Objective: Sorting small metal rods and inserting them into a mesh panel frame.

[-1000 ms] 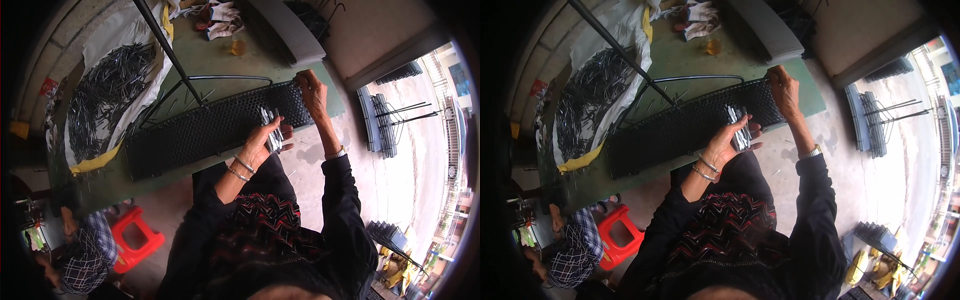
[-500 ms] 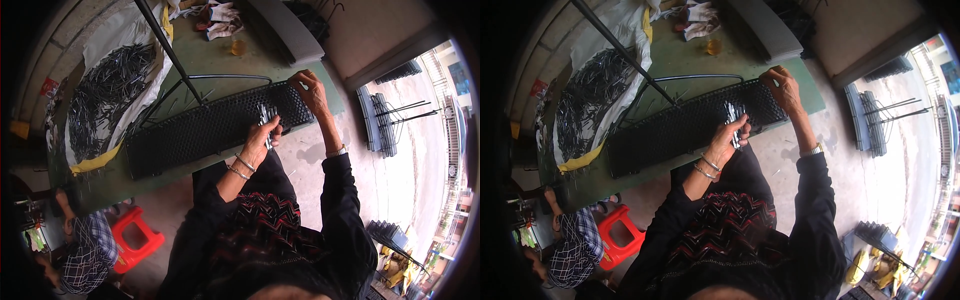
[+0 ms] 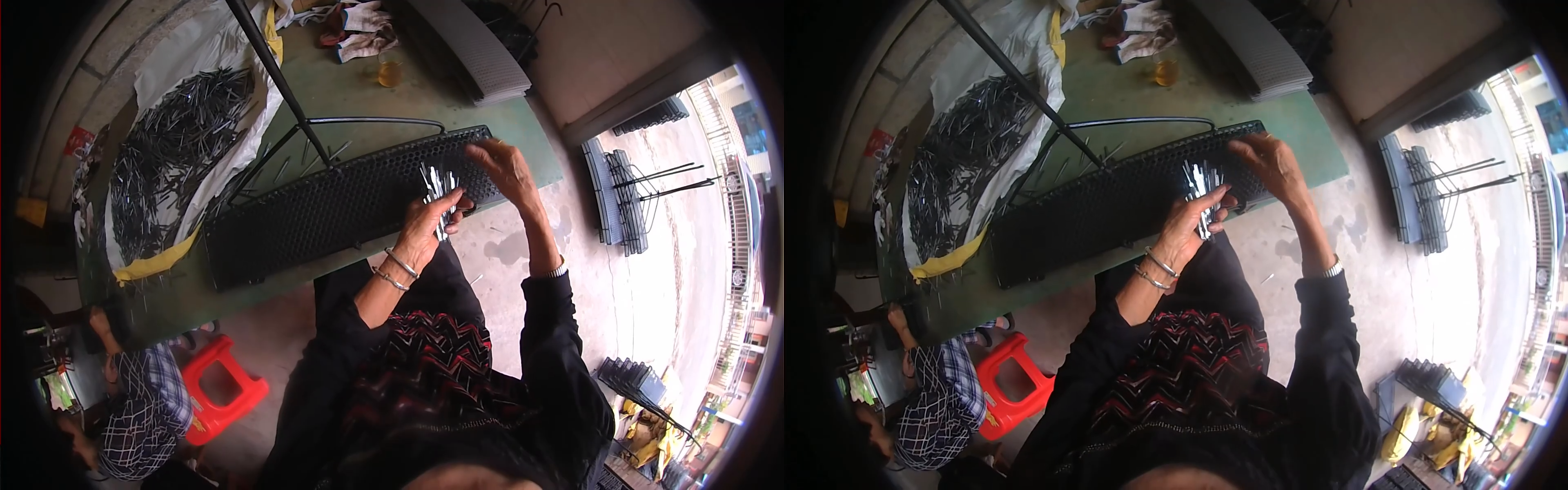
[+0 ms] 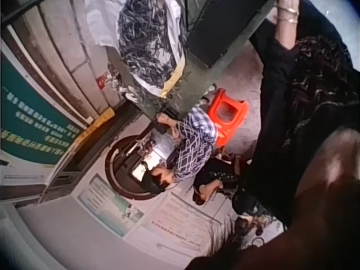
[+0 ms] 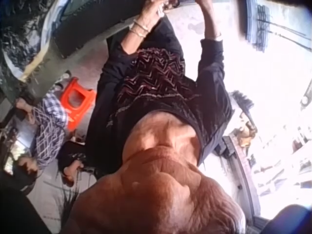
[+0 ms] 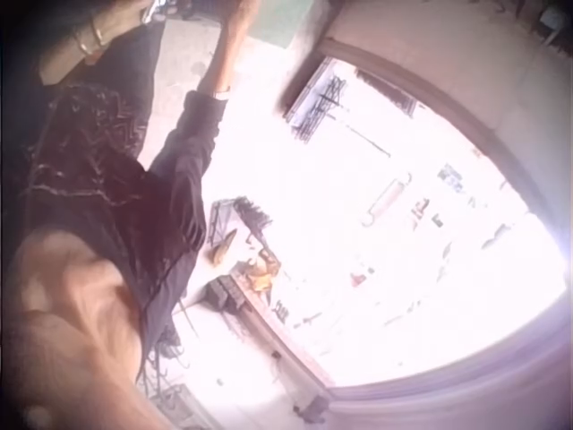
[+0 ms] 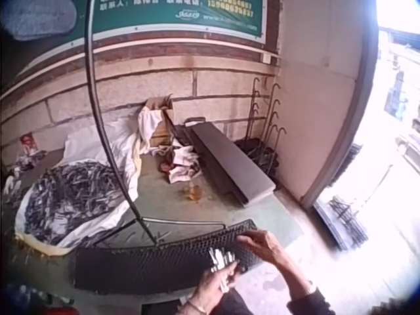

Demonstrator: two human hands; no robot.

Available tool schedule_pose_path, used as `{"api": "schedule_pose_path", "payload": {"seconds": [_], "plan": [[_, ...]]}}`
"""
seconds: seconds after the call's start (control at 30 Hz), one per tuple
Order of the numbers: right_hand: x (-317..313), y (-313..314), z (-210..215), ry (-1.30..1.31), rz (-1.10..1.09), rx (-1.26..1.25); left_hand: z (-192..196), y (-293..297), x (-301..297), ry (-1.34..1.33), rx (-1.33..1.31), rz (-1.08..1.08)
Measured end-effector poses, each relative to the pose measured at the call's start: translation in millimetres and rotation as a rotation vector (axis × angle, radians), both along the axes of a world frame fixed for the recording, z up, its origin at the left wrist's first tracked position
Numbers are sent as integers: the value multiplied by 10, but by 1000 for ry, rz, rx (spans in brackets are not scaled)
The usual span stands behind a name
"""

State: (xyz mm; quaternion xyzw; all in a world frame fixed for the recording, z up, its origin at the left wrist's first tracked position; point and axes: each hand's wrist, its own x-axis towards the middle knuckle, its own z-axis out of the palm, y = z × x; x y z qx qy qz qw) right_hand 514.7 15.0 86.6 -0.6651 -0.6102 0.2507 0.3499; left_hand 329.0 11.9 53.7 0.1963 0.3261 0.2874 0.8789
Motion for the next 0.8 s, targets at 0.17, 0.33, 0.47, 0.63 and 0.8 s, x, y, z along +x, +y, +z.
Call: {"api": "schedule_pose_path", "payload": {"seconds": [0.17, 0.33, 0.47, 0.63, 0.8], "plan": [[-104, -176, 89, 178, 125, -170, -28, -39, 33, 19, 47, -16], [-10, -119, 98, 88, -227, -46, -66, -25, 53, 76, 6, -11], [151, 90, -80, -216, -423, 375, 77, -42, 59, 3, -121, -9], [168, 257, -268, -253, -436, 370, 79, -3, 57, -20, -101, -37], [137, 279, -344, -368, -322, 204, -10, 29, 53, -63, -68, -48]]}}
